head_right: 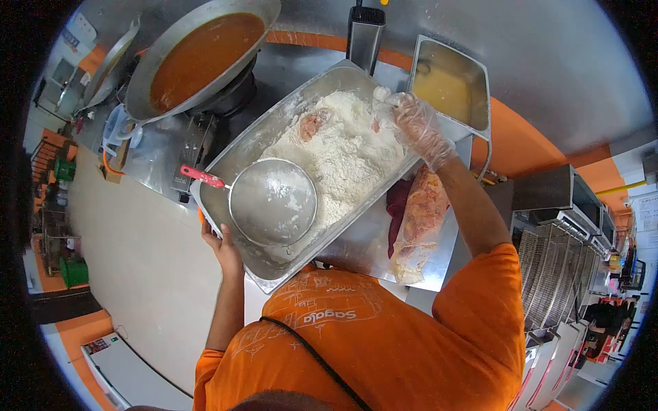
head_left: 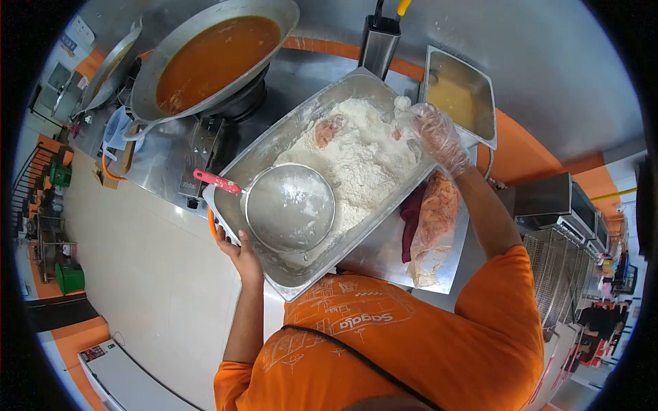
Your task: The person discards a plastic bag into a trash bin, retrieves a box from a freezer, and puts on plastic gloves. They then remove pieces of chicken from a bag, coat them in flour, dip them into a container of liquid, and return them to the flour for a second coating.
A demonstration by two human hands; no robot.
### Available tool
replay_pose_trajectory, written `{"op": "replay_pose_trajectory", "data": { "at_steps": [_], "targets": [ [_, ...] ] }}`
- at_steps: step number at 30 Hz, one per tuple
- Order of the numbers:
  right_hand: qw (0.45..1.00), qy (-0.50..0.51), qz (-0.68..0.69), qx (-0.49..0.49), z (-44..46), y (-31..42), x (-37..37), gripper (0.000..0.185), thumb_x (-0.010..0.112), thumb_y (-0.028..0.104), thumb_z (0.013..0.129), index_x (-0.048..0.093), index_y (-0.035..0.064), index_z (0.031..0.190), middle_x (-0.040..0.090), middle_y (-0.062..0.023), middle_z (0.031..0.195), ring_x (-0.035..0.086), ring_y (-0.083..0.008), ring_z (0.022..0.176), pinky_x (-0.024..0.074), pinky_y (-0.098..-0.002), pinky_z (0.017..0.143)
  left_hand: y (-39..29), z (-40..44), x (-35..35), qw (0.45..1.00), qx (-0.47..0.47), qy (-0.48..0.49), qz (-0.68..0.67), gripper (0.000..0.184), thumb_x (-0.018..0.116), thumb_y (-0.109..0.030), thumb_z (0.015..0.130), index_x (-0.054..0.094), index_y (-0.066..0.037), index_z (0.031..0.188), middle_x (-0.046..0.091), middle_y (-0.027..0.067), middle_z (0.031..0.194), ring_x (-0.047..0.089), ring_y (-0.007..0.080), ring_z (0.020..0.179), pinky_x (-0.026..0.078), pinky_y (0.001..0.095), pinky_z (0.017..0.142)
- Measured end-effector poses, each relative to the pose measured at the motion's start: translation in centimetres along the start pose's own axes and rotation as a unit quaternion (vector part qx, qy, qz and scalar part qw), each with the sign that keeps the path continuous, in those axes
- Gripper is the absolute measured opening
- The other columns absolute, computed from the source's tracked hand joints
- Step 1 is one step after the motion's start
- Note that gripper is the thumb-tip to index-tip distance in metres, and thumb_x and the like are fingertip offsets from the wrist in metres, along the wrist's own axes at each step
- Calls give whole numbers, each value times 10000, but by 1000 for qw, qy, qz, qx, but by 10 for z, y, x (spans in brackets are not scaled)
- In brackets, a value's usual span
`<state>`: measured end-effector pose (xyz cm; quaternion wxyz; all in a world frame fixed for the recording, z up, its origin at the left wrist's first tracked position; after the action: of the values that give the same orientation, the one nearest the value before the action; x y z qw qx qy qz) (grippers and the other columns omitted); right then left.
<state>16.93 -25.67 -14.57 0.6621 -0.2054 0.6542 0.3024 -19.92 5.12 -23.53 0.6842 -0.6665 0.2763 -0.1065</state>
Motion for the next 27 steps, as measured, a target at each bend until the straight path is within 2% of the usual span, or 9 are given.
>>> {"op": "replay_pose_trajectory", "data": {
  "at_steps": [2, 4, 5, 7, 11, 17, 20, 24, 27],
  "targets": [
    [999, 12, 29, 35, 0, -7, 4, 294, 525, 97, 791, 579, 48, 1077, 564, -170, 1061, 559, -339, 998, 453, -426, 880, -3, 0, 1, 1000, -3, 2, -1, 595, 512, -176, 940, 172, 10, 1391, 199, 193, 1449, 205, 295, 1342, 127, 399, 1109],
    [974, -131, -20, -184, 0, -20, 27, 271, 532, 112, 794, 585, 53, 1053, 584, -138, 1089, 578, -296, 1007, 472, -400, 867, -2, -2, 0, 1000, -7, 2, 0, 600, 512, -180, 941, 167, 12, 1392, 197, 193, 1449, 199, 295, 1344, 124, 401, 1110],
    [974, -129, -16, -186, 5, -24, 44, 271, 532, 112, 794, 585, 53, 1053, 584, -138, 1089, 578, -296, 1007, 472, -400, 867, -1, -1, 0, 1000, 7, 0, 14, 577, 511, -189, 944, 183, 2, 1379, 236, 180, 1426, 246, 275, 1316, 171, 389, 1094],
    [959, 34, -196, -200, 17, -25, 77, 210, 516, 182, 842, 586, 14, 945, 620, -184, 970, 626, -310, 851, 501, -388, 733, 2, 0, 0, 999, 19, -5, 33, 555, 510, -199, 948, 199, -8, 1367, 274, 168, 1404, 292, 254, 1288, 218, 378, 1078],
    [919, 266, -240, -162, 35, 2, 128, 189, 504, 146, 814, 607, 19, 908, 638, -173, 913, 645, -292, 817, 516, -384, 702, -2, -3, 0, 999, 17, -6, 50, 550, 509, -180, 945, 201, 2, 1363, 281, 170, 1399, 300, 256, 1282, 221, 376, 1076],
    [990, 41, -104, -86, 72, -12, 193, 228, 527, 130, 762, 625, 34, 945, 638, -182, 831, 651, -280, 809, 513, -390, 670, 0, -1, -1, 1000, 9, -2, 13, 606, 508, -189, 945, 151, 13, 1392, 183, 198, 1445, 188, 305, 1345, 125, 410, 1110],
    [980, 70, -171, -75, 80, -13, 224, 255, 512, 108, 769, 611, 22, 988, 631, -183, 940, 630, -291, 879, 510, -402, 732, -2, -3, 1, 1000, 9, -4, 25, 606, 511, -189, 944, 155, 10, 1391, 176, 199, 1448, 167, 317, 1355, 124, 418, 1109],
    [988, 99, -87, -84, 79, 0, 158, 269, 504, 87, 795, 615, 40, 1036, 632, -154, 1027, 623, -286, 972, 513, -371, 805, -3, -4, 1, 997, -5, -33, 76, 596, 522, -237, 940, 194, -15, 1385, 219, 178, 1449, 212, 303, 1337, 142, 415, 1102],
    [989, -14, -55, -140, 65, -1, 116, 313, 495, 56, 795, 599, 52, 1091, 611, -157, 1095, 600, -290, 1020, 493, -369, 864, -2, -5, -2, 997, -5, -31, 74, 600, 520, -245, 941, 193, -14, 1387, 216, 180, 1452, 199, 310, 1345, 129, 417, 1106]
  ]
}}
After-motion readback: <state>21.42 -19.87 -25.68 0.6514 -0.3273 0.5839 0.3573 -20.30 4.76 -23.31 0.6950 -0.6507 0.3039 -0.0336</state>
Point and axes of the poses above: each hand's wrist, its own z-axis towards the middle knuckle, its own x-axis out of the palm, y = z × x, the point moved 2 cm from there along z, towards the middle knuckle
